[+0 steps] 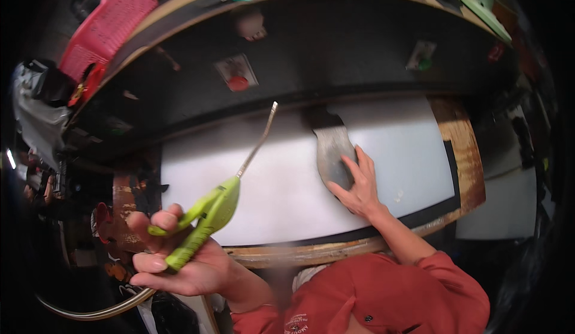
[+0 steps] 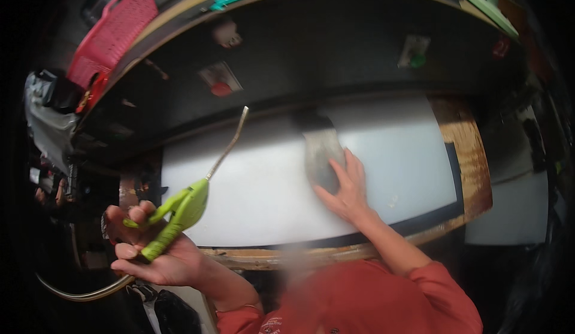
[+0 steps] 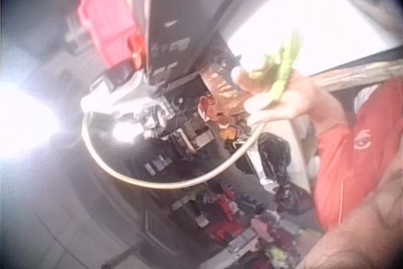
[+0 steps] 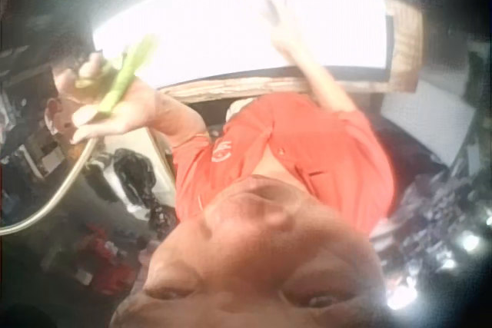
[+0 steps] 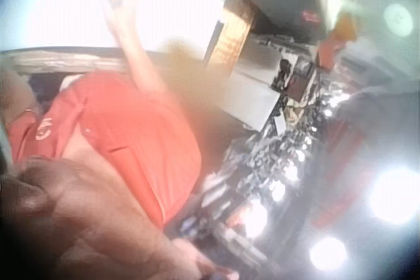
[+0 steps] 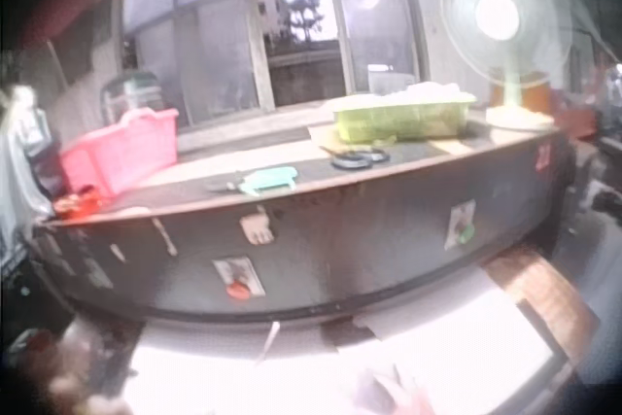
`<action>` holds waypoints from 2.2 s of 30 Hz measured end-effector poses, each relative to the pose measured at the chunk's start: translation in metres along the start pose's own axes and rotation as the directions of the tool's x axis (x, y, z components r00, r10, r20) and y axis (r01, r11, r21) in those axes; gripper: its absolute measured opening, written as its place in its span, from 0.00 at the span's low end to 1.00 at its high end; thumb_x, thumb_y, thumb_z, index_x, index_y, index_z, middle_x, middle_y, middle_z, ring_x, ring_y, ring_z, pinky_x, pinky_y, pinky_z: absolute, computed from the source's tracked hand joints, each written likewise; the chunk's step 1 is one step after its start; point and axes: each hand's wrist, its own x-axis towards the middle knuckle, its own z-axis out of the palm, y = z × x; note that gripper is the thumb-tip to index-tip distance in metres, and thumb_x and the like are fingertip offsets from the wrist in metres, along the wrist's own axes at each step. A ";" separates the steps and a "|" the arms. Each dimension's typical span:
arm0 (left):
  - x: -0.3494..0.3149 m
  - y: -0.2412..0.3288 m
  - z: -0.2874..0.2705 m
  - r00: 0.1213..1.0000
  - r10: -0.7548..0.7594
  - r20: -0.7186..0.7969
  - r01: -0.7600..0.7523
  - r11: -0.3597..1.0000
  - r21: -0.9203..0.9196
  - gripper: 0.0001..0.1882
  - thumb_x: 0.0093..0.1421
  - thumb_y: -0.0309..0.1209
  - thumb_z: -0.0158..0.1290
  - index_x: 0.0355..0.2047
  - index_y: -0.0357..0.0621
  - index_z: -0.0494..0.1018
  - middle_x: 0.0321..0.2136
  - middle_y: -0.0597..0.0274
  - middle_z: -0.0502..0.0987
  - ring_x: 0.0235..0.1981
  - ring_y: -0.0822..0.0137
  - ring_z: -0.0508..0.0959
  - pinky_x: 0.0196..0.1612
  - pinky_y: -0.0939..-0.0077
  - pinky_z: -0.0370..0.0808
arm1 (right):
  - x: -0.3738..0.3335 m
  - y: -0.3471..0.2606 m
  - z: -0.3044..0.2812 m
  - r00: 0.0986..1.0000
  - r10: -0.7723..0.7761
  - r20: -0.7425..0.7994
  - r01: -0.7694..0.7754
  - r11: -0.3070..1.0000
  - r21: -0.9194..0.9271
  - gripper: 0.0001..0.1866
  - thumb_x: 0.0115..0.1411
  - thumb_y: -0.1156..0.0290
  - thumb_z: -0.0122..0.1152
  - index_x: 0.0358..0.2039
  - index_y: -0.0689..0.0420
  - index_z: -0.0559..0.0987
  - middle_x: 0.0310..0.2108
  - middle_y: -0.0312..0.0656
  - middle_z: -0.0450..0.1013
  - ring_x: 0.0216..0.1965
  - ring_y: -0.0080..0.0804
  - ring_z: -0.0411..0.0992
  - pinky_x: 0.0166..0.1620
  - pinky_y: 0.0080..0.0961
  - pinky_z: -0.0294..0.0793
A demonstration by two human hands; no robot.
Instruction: The person places a black rubber sheet on a machine, uses a stone-like tool to press and smooth it, then removes and folds the sheet. They repeat this process with another sheet, using a green air blower to clean the surface between cycles.
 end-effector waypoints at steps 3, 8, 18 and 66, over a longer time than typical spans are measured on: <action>0.057 0.010 0.009 0.973 0.184 0.138 -0.184 0.983 -0.012 0.28 0.73 0.60 0.39 0.30 0.55 0.76 0.63 0.55 0.75 0.60 0.46 0.77 0.67 0.41 0.72 | -0.024 0.012 -0.023 0.996 -0.088 0.003 0.087 0.995 0.043 0.30 0.51 0.69 0.73 0.55 0.65 0.76 0.63 0.61 0.66 0.61 0.61 0.66 0.64 0.49 0.67; 0.202 -0.039 0.017 0.921 0.328 0.211 -0.380 0.874 0.303 0.37 0.70 0.67 0.39 0.38 0.40 0.72 0.59 0.46 0.75 0.58 0.45 0.79 0.64 0.52 0.76 | -0.087 0.026 -0.070 0.983 -0.141 0.114 0.143 0.990 -0.015 0.26 0.51 0.72 0.72 0.51 0.65 0.76 0.59 0.59 0.68 0.59 0.62 0.67 0.62 0.53 0.67; 0.359 -0.201 -0.146 0.930 -0.060 0.362 -0.308 0.410 0.858 0.20 0.78 0.33 0.42 0.58 0.34 0.77 0.55 0.50 0.80 0.56 0.56 0.79 0.61 0.67 0.74 | -0.090 0.031 -0.068 0.989 -0.103 0.103 0.108 0.993 -0.051 0.25 0.50 0.70 0.73 0.49 0.64 0.78 0.55 0.53 0.71 0.57 0.57 0.69 0.58 0.50 0.70; -0.466 -0.172 0.322 0.317 -0.542 0.779 -0.651 0.474 0.594 0.23 0.57 0.27 0.66 0.53 0.47 0.74 0.59 0.50 0.73 0.67 0.40 0.67 0.70 0.33 0.58 | -0.126 0.536 -0.532 0.385 0.621 -0.682 -0.218 0.780 0.587 0.15 0.73 0.62 0.57 0.48 0.62 0.79 0.33 0.37 0.78 0.33 0.23 0.79 0.38 0.23 0.77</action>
